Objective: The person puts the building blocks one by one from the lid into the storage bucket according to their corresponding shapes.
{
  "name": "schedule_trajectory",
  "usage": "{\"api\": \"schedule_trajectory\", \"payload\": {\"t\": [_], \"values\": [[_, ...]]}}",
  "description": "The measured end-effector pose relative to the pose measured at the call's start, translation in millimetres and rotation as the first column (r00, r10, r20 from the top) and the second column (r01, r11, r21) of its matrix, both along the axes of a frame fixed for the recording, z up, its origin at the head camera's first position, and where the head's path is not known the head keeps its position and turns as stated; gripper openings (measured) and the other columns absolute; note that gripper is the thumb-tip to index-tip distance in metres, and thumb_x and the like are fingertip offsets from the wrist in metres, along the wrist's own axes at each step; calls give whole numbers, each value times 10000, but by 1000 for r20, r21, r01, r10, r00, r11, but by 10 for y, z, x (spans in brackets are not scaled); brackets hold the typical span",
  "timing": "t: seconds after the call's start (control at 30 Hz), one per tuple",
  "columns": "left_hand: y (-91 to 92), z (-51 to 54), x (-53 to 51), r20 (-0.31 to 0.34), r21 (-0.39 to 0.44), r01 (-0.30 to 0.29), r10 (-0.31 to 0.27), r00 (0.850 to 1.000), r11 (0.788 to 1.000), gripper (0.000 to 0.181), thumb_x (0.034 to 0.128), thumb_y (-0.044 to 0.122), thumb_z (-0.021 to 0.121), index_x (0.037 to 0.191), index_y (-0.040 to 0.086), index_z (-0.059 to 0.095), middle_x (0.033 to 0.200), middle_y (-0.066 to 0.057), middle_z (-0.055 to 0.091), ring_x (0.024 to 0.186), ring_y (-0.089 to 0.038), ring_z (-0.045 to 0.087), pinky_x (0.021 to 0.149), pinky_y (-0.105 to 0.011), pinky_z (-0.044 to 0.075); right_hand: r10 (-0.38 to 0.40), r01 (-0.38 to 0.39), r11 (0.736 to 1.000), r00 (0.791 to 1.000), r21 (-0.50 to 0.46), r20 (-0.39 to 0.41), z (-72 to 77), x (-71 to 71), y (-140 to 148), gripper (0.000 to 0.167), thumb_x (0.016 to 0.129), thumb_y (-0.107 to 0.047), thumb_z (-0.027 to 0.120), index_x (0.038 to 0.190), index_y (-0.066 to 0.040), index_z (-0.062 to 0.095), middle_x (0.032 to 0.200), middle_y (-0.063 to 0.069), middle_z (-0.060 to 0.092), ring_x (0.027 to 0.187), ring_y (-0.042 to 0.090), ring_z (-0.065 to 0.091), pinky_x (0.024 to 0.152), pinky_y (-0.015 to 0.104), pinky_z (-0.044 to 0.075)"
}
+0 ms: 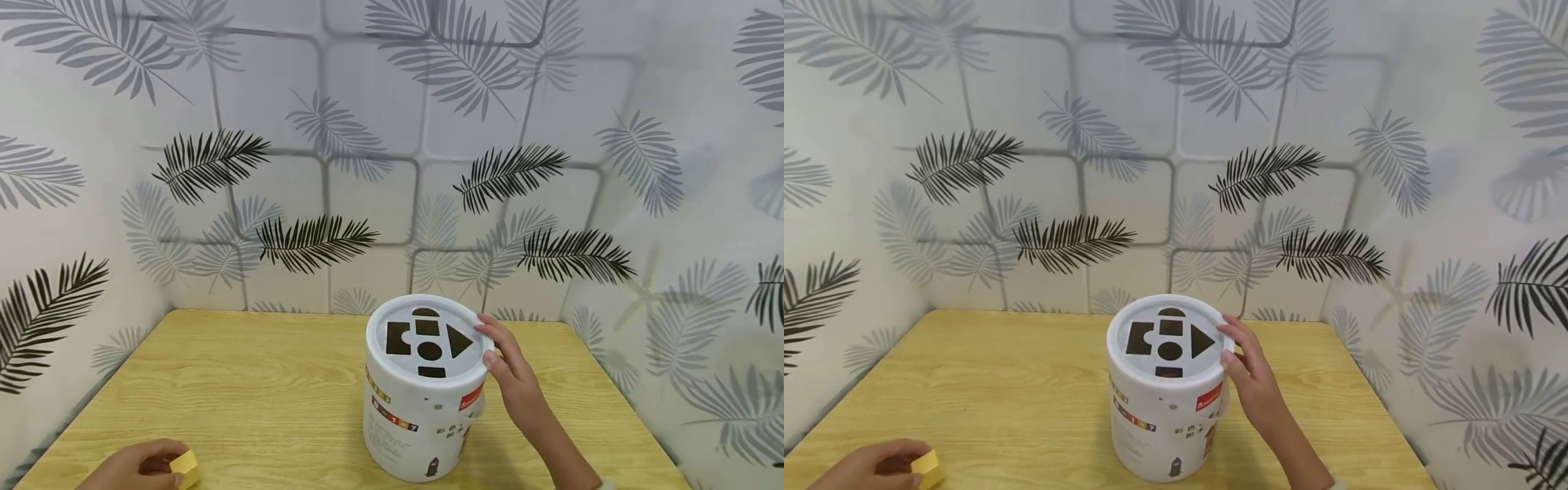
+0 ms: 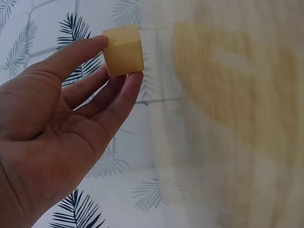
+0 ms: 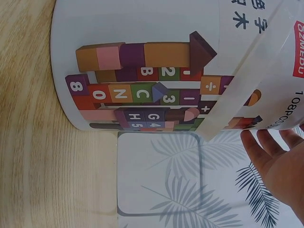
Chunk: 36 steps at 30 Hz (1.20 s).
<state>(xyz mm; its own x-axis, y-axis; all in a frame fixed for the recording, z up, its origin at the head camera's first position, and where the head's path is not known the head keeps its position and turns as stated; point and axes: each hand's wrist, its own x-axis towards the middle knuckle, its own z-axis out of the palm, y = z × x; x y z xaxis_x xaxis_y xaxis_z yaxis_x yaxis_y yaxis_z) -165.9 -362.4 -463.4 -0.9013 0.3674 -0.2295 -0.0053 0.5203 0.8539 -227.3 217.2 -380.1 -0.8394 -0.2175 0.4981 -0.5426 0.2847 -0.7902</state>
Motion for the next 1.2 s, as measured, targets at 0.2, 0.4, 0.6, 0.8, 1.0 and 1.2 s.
{"api": "schedule_trajectory", "payload": {"t": [0.2,0.4,0.6,0.8,1.0,1.2], "values": [[181,181,-36,-77,-46,-38,35,996,998,531,978,199,666,1299,-195,511,1165,-176,683,885,0,650,770,-280,572,-5,5,1000,1000,11,3,-13,-9,4,380,1086,-156,379,1456,-127,458,1622,43,294,1525,350,183,1070,83,288],[417,409,-80,-117,-68,-114,106,988,991,516,963,234,692,1318,-116,557,1231,-182,650,951,-78,627,779,-262,557,-10,10,1000,1000,23,0,-6,-13,-2,380,1088,-163,378,1459,-142,461,1624,30,295,1527,346,185,1071,88,284],[648,642,-129,-301,-41,-108,91,949,993,469,937,218,725,1298,-54,598,1161,-125,673,898,1,629,757,-231,565,-6,6,1000,1000,14,-6,5,-11,-9,385,1085,-149,381,1460,-124,462,1623,39,295,1528,344,177,1074,80,278],[884,913,-242,-331,3,-70,67,941,998,466,941,222,721,1318,-22,595,1218,-138,649,987,-81,646,790,-240,572,1,-1,1000,1000,8,-5,4,-12,-12,385,1085,-144,379,1460,-114,461,1622,42,298,1523,341,184,1076,77,286],[1146,1224,-361,-413,33,-26,37,910,999,414,933,223,732,1282,28,625,1191,-114,637,1031,-148,637,814,-237,572,5,-5,1000,1000,7,-5,4,-18,-8,385,1087,-147,378,1462,-120,460,1623,36,297,1524,339,181,1074,76,289],[1476,1546,-502,-444,50,39,-13,896,998,409,930,217,735,1286,45,630,1234,-130,623,1078,-251,635,845,-250,570,13,-13,1000,1000,-2,-8,-3,-8,-2,384,1086,-138,377,1459,-103,458,1623,50,291,1525,337,170,1075,73,287]]}}
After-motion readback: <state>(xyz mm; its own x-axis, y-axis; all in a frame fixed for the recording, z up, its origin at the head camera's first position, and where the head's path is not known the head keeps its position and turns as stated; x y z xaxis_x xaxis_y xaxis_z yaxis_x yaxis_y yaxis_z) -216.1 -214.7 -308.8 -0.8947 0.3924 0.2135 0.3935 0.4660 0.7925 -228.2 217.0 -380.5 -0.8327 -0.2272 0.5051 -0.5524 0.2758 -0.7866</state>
